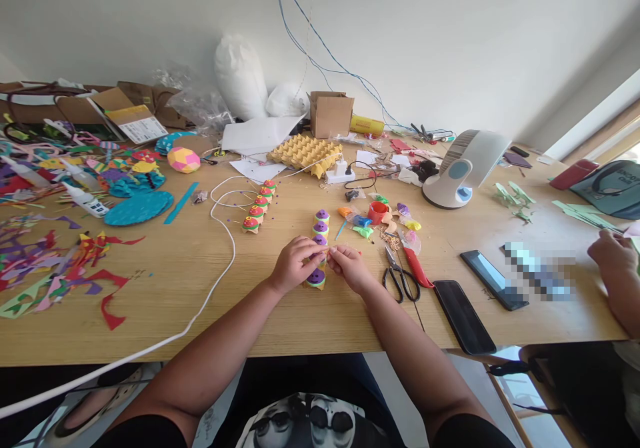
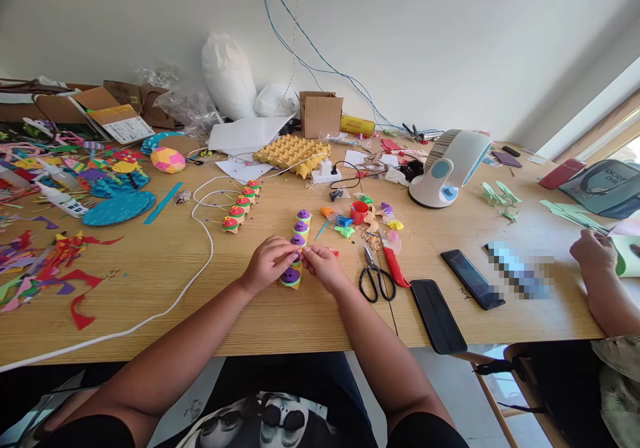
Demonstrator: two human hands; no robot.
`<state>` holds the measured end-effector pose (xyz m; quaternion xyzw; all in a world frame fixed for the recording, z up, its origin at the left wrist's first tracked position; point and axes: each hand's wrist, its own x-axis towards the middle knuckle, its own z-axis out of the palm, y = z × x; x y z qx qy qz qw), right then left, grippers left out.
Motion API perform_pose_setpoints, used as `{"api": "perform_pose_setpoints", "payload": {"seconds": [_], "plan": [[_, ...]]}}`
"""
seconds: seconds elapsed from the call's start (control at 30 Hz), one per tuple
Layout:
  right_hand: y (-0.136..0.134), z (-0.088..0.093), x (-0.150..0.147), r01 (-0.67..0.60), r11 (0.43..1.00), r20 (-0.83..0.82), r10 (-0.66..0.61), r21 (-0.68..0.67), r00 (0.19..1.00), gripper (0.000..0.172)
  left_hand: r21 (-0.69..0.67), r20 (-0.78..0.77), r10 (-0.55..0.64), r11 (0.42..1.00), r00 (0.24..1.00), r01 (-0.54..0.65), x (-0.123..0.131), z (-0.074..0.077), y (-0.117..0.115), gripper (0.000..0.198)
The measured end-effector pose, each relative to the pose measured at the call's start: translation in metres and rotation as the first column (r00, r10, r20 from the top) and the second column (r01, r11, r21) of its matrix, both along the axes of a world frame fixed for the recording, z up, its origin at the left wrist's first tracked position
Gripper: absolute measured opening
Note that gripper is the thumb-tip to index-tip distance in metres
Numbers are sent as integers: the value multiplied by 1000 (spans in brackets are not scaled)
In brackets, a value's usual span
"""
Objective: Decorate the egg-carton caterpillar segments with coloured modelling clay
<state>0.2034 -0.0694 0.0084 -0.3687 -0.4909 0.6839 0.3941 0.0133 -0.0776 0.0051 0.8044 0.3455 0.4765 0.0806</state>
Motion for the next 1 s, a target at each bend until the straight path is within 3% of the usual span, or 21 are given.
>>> {"api": "perform_pose_setpoints", "payload": {"seconds": [0.23, 0.37, 0.47, 0.7, 1.0], "plan": [[0, -3, -2, 38, 954, 190, -98, 296, 977, 51, 15, 16, 9, 1000, 1000, -10, 1, -2, 2, 12], [1, -3, -1, 44, 934, 242, -137, 353, 961, 53, 16, 35, 12, 1000, 999, -12, 1, -2, 2, 7], [0, -1, -1, 50, 950, 235, -127, 309, 964, 53, 21, 36, 21, 1000, 999, -22, 1, -2, 2, 5], [-1, -1, 1, 21, 998, 108, -28, 59, 994, 46, 12, 13, 29, 1000, 999, -29, 0, -2, 2, 9], [2, -1, 1, 24, 1000, 43, -23, -12, 999, 43, 49, 19, 32, 998, 999, -33, 1, -2, 2, 6]]}}
